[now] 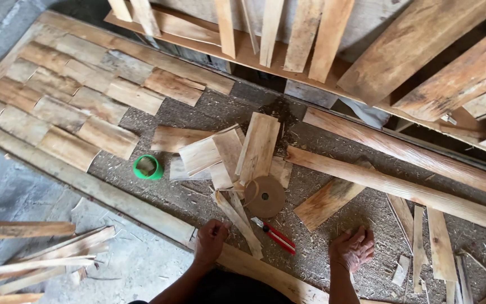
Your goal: The recorder is assembling and attaching thin wooden strips to a frame using a utility knife and adhesive.
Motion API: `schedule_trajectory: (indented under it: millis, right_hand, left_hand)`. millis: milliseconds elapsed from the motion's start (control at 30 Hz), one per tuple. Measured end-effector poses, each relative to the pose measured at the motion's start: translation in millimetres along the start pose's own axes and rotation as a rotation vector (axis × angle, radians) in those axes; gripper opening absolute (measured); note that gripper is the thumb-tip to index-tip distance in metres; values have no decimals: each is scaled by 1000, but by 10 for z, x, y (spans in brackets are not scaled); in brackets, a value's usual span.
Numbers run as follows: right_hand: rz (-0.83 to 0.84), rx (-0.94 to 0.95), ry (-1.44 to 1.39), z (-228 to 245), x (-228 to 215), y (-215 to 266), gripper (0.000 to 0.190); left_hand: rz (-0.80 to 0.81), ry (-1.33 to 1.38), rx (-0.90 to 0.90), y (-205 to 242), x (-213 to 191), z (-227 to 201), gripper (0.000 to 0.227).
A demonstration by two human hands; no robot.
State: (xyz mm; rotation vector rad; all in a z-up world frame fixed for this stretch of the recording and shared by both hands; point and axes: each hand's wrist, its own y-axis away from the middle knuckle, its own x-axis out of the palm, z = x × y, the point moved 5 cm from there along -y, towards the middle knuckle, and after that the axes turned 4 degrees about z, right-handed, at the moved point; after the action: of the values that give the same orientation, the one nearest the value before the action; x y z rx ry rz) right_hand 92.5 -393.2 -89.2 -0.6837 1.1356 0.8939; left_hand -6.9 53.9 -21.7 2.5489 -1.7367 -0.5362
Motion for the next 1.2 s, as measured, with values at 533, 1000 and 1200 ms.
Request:
schedule_trajectory:
  millis: [533,1000,1200]
  right_hand:
    - [68,-52,-32,-243,35,-150,55]
    - [-107,-8,-368,264,-112,1502,29]
    - [-73,-91,-418,857,91,2272,25]
  left_hand:
    - [53,50,-147,349,-665,722,31]
    - [284,37,-91,21,-1973,945,23]
    - [301,-25,-35,-216,-2577,1026,23]
